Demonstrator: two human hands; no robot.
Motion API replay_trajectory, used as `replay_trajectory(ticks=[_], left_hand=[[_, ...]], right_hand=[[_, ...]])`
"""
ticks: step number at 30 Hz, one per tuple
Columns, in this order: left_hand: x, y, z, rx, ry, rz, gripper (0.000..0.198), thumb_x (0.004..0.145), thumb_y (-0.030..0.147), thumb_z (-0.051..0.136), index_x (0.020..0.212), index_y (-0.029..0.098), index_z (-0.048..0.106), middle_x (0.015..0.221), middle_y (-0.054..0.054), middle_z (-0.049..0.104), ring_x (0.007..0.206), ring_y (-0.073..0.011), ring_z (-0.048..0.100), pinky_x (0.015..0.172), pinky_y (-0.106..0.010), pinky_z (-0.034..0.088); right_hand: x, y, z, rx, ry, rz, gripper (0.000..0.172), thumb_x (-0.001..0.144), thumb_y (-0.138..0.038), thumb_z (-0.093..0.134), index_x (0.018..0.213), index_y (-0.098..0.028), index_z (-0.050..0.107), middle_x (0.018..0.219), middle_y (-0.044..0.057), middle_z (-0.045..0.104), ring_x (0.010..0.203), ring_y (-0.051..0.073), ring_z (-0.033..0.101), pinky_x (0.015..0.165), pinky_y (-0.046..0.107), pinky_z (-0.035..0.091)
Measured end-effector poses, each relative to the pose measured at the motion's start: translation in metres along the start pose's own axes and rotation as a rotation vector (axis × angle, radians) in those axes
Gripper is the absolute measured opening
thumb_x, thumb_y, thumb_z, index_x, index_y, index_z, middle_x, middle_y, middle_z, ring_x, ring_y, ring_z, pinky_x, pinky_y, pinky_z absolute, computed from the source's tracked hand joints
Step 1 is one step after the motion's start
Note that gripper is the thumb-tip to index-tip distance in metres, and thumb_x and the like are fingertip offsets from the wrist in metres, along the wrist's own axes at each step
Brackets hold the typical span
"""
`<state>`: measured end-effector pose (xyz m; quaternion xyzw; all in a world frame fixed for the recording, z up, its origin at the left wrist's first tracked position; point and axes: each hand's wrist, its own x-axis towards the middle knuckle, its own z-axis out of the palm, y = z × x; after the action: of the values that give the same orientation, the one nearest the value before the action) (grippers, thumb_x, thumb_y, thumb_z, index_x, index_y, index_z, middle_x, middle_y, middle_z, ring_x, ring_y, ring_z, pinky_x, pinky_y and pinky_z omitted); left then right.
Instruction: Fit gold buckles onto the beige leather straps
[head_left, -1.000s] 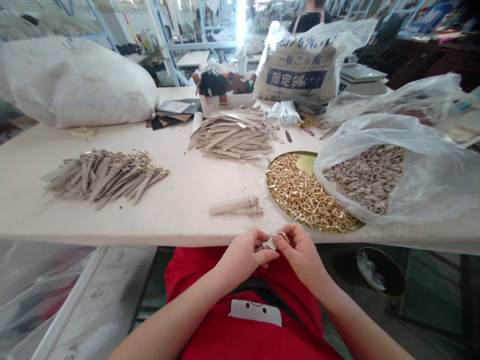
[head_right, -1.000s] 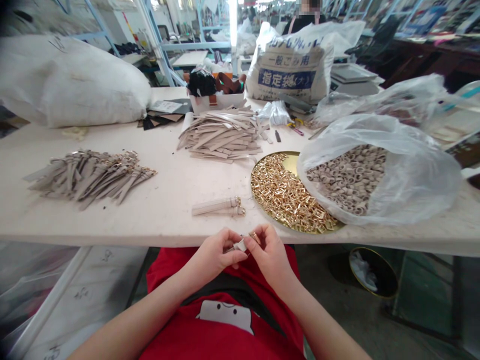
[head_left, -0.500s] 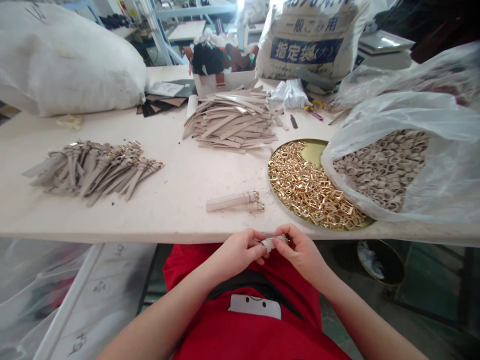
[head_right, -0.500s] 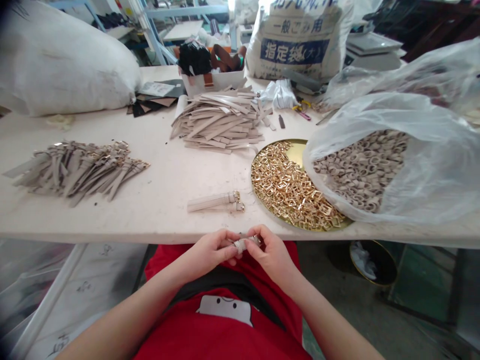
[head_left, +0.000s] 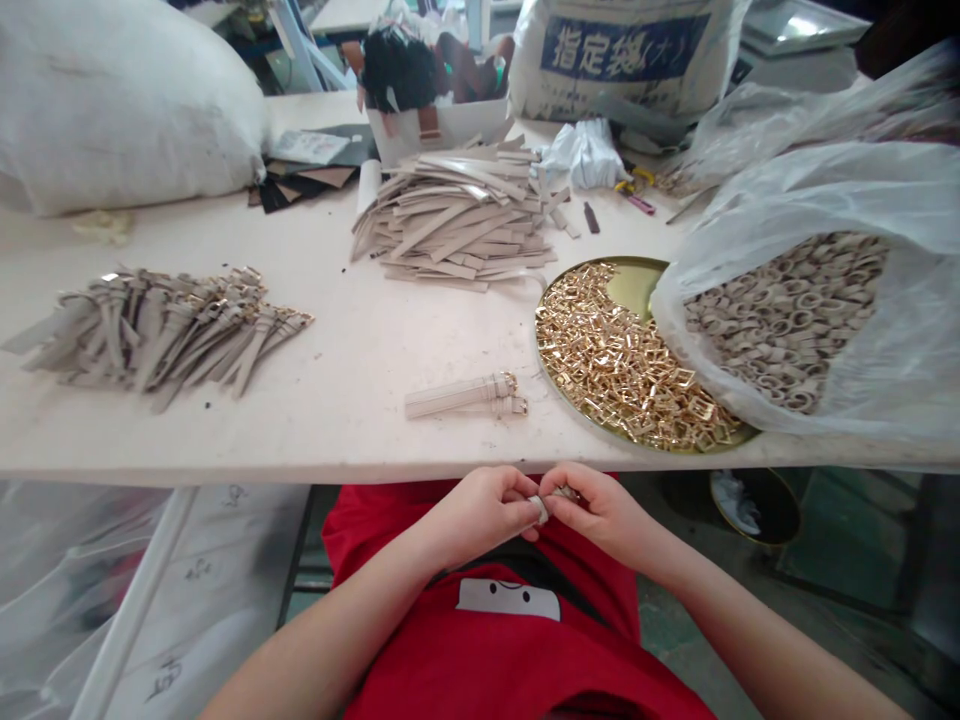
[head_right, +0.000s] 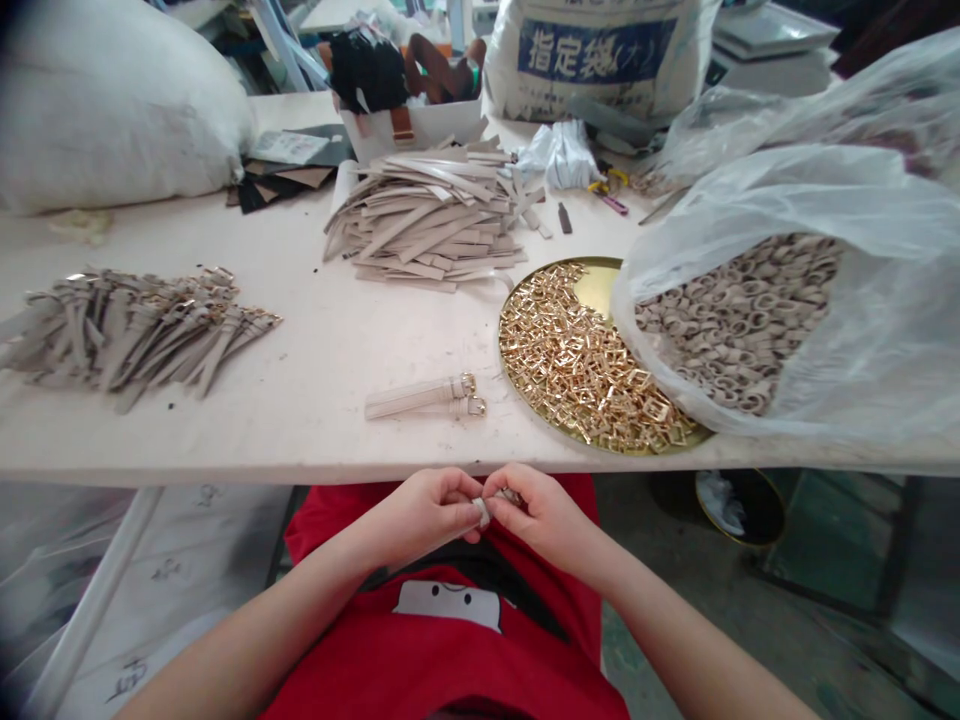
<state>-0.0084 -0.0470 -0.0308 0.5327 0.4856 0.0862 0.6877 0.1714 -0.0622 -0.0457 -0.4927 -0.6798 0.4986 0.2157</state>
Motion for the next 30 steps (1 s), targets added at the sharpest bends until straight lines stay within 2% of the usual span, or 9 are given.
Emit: replay_trajectory(ticks=[4, 8, 10, 12, 18, 21, 23, 27, 30], left_hand=[[0.003, 0.0, -0.001, -0.054, 0.021, 0.005, 0.027, 0.073, 0.031, 0.052, 0.091, 0.012, 0.058, 0.07, -0.003, 0.065, 0.063, -0.0119, 0.06, 0.058, -0.021, 0.043], [-0.005, 0.005, -0.012, 0.172, -0.035, -0.007, 0.037, 0.075, 0.047, 0.048, 0.08, 0.012, 0.06, 0.067, -0.003, 0.064, 0.055, -0.0115, 0.057, 0.053, -0.02, 0.041], [-0.011, 0.01, -0.014, 0.255, -0.083, -0.013, 0.04, 0.077, 0.05, 0.044, 0.073, 0.013, 0.059, 0.066, -0.003, 0.064, 0.05, -0.0097, 0.054, 0.05, -0.02, 0.04], [-0.014, 0.013, -0.012, 0.284, -0.082, 0.003, 0.042, 0.077, 0.051, 0.043, 0.071, 0.013, 0.059, 0.065, -0.002, 0.064, 0.048, -0.009, 0.053, 0.049, -0.019, 0.039], [-0.014, 0.013, 0.0, 0.374, -0.002, 0.118, 0.043, 0.081, 0.05, 0.038, 0.07, 0.013, 0.058, 0.063, -0.002, 0.062, 0.049, -0.0092, 0.053, 0.05, -0.019, 0.037], [-0.019, 0.012, -0.001, 0.41, 0.015, 0.125, 0.045, 0.08, 0.052, 0.036, 0.071, 0.014, 0.059, 0.062, -0.001, 0.062, 0.048, -0.0089, 0.051, 0.048, -0.019, 0.035], [-0.026, 0.012, -0.004, 0.456, 0.042, 0.131, 0.044, 0.081, 0.051, 0.037, 0.073, 0.014, 0.059, 0.063, -0.001, 0.062, 0.048, -0.0093, 0.05, 0.047, -0.02, 0.035], [-0.031, 0.019, -0.018, 0.643, 0.149, 0.244, 0.035, 0.083, 0.038, 0.036, 0.072, 0.016, 0.061, 0.064, -0.001, 0.063, 0.056, -0.0112, 0.053, 0.054, -0.021, 0.035], [-0.02, 0.03, -0.043, 0.802, 0.308, 0.31, 0.037, 0.084, 0.041, 0.035, 0.073, 0.017, 0.061, 0.068, -0.002, 0.063, 0.062, -0.0135, 0.054, 0.057, -0.022, 0.036]], right_hand=[[0.001, 0.004, 0.009, 0.053, 0.08, 0.056, 0.011, 0.08, -0.025, 0.048, 0.081, -0.018, 0.056, 0.075, 0.001, 0.058, 0.07, 0.014, 0.053, 0.065, 0.026, 0.042], [-0.001, 0.004, 0.009, 0.124, 0.089, 0.083, 0.019, 0.083, -0.03, 0.045, 0.092, -0.018, 0.056, 0.079, 0.002, 0.06, 0.071, 0.015, 0.055, 0.064, 0.026, 0.043], [-0.004, 0.001, 0.007, 0.117, 0.085, 0.078, 0.02, 0.084, -0.03, 0.043, 0.093, -0.018, 0.056, 0.08, 0.002, 0.061, 0.072, 0.015, 0.055, 0.065, 0.027, 0.044], [-0.007, -0.003, 0.007, 0.097, 0.104, 0.064, 0.019, 0.083, -0.027, 0.043, 0.092, -0.018, 0.057, 0.082, 0.003, 0.061, 0.074, 0.016, 0.056, 0.068, 0.028, 0.044], [-0.015, -0.01, 0.014, 0.105, 0.207, 0.018, 0.02, 0.083, -0.029, 0.044, 0.093, -0.018, 0.057, 0.088, 0.006, 0.063, 0.081, 0.018, 0.057, 0.074, 0.031, 0.046], [-0.019, -0.012, 0.014, 0.132, 0.202, 0.039, 0.028, 0.082, -0.033, 0.047, 0.104, -0.018, 0.054, 0.09, 0.006, 0.064, 0.081, 0.018, 0.059, 0.073, 0.031, 0.047], [-0.02, -0.015, 0.014, 0.115, 0.204, 0.019, 0.029, 0.081, -0.033, 0.048, 0.104, -0.018, 0.054, 0.09, 0.006, 0.064, 0.082, 0.019, 0.059, 0.074, 0.032, 0.047], [-0.003, -0.025, 0.016, 0.048, 0.235, -0.113, 0.02, 0.082, -0.03, 0.046, 0.095, -0.019, 0.057, 0.09, 0.005, 0.064, 0.084, 0.018, 0.059, 0.077, 0.031, 0.046], [0.034, -0.032, 0.01, -0.01, 0.266, -0.167, 0.026, 0.083, -0.031, 0.043, 0.101, -0.017, 0.057, 0.084, 0.005, 0.065, 0.074, 0.017, 0.06, 0.068, 0.029, 0.048]])
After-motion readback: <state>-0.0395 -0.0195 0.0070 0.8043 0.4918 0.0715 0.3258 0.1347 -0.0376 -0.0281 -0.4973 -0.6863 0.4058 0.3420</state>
